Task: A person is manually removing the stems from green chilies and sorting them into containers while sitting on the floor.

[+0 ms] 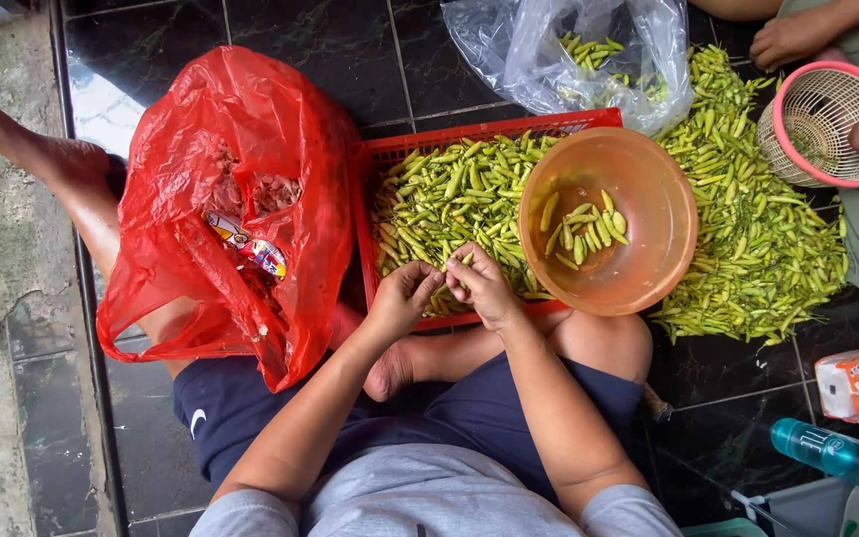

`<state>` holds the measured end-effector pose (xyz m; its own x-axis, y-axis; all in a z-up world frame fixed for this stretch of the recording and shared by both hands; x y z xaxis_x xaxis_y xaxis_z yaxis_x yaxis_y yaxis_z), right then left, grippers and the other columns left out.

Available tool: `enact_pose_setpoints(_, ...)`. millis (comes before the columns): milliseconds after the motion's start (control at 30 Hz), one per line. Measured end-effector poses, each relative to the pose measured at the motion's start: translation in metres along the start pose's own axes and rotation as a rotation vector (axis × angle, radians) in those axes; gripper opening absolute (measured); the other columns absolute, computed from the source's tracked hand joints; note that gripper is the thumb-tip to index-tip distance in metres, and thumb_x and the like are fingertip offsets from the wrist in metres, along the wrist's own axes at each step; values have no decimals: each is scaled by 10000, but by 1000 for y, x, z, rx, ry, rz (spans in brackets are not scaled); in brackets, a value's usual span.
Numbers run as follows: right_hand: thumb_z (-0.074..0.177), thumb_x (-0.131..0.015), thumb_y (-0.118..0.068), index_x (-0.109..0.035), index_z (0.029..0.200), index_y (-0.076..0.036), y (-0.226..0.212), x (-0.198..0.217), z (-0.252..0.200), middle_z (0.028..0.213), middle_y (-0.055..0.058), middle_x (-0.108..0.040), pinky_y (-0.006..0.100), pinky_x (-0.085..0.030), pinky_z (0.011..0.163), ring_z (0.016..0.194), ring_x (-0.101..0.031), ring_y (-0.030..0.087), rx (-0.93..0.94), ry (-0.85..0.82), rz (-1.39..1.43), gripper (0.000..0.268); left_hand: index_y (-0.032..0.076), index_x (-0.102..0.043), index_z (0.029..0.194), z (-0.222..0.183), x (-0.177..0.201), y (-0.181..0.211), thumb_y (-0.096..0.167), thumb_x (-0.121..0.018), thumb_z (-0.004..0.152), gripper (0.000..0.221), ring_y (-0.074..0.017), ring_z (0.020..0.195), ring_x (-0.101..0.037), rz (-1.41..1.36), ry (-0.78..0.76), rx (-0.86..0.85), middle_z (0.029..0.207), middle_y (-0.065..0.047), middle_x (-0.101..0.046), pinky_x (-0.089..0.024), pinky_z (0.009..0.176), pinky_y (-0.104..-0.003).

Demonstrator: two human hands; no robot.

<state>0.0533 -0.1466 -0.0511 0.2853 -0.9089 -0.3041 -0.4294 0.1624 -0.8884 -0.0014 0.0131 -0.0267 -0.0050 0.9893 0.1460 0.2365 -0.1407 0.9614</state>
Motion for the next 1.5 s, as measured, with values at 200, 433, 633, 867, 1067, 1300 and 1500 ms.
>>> enact_pose_setpoints(200, 983, -656, -213, -582, 1013, -140, 7, 5, 0, 650, 73, -556, 180, -259, 405, 453, -490, 112, -310, -59, 286, 108, 81, -756, 964, -6, 0, 29, 201, -706, 988, 132, -284, 717, -642, 74, -20, -265, 713, -136, -633, -528, 718, -373)
enact_pose_setpoints(433, 856, -599, -163, -539, 948, -162, -10, 14, 5, 792, 136, -653, 205, -349, 428, 568, -596, 186, -196, -9, 350, 109, 97, -533, 846, 0, 12, 12, 113, -516, 856, 25, -119, 518, -391, -793, -122, 92, 607, -42, -423, -264, 446, -236)
enact_pose_setpoints(633, 873, -594, -165, -545, 1052, -139, -17, 15, 6, 872, 127, -684, 205, -385, 468, 641, -651, 199, -131, 51, 346, 188, 108, -541, 907, 19, 22, 25, 246, -485, 855, 158, -136, 548, -461, -738, -89, 150, 665, -40, -449, -270, 469, -231)
enact_pose_setpoints(867, 976, -627, -219, -570, 1034, -121, -17, 20, 7, 853, 99, -639, 185, -369, 462, 634, -617, 183, -135, 145, 373, 128, 198, -741, 1078, 62, 18, 20, 301, -642, 1009, 159, -187, 710, -692, 787, 74, -184, 902, 8, -691, -526, 588, -294)
enact_pose_setpoints(1067, 988, -631, -209, -578, 1036, -109, -19, 19, 7, 854, 97, -618, 181, -364, 462, 641, -605, 181, -134, 157, 381, 122, 204, -690, 810, 83, -4, -24, 249, -662, 859, 72, -207, 682, -661, 1362, 319, -544, 740, 35, -593, -514, 499, -317)
enact_pose_setpoints(1300, 1015, -628, -168, -579, 1072, -103, -14, 16, 10, 816, 72, -600, 141, -355, 418, 582, -586, 124, -98, 169, 291, 100, 148, -689, 844, 47, 7, 29, 275, -692, 933, 155, -256, 641, -667, 1088, 262, -484, 777, -7, -592, -526, 522, -353)
enact_pose_setpoints(1500, 1035, -653, -186, -643, 1231, -40, -11, 1, 4, 797, 40, -544, 115, -364, 406, 579, -585, 96, -56, 65, 107, 244, 163, -722, 968, 19, 11, 35, 326, -623, 1021, 198, -319, 694, -698, 725, 105, -297, 770, -25, -610, -546, 582, -405)
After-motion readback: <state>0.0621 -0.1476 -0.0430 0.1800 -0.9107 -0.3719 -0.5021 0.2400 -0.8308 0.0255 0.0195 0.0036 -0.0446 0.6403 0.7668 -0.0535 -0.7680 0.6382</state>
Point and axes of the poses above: each hand's wrist, its own z-axis towards the middle knuckle, its own x-axis out of the back of the hand, y = z × x, the point moved 3 cm from there along z, towards the middle knuckle
